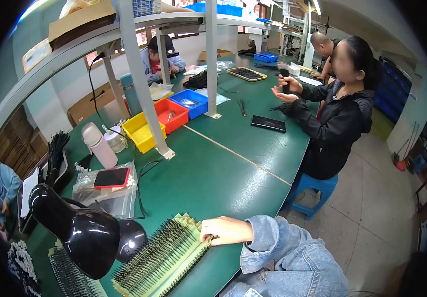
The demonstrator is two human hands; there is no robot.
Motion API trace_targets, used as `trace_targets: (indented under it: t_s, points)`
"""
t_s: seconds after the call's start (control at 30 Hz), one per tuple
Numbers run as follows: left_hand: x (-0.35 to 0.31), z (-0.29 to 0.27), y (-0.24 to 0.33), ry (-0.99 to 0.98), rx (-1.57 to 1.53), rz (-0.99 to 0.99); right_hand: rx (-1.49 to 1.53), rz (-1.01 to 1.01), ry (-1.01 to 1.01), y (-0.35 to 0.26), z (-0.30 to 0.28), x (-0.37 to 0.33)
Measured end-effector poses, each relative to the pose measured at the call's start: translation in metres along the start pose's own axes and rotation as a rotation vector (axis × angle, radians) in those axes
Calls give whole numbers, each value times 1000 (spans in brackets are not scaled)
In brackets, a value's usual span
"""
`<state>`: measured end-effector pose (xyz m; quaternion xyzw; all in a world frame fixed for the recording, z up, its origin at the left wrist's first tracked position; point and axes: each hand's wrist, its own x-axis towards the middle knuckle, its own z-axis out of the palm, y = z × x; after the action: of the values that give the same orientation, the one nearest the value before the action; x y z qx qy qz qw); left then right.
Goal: The person holds and aligns pin strips under a desk lamp, stacking them on the table by hand, then moves the desk lamp aside and pulls closer a metal tray containing bundled wires.
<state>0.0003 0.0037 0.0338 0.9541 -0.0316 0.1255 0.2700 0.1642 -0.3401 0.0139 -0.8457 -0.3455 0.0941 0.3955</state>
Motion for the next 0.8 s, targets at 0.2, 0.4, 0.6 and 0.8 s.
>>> trace_targets:
  t_s: [0.2,0.4,0.6,0.8]
  points:
    - [-2,7,-16,-7,22,-14,88,-25,22,0,6,5]
    - [-1,8,-19,31,62,117,59,-51,104,5,9,5]
    - [-9,7,-39,-29,63,109,60,-45,82,5,9,5]
    - [1,-39,-14,-199,-401,-319,-36,-239,243,-3,-2,10]
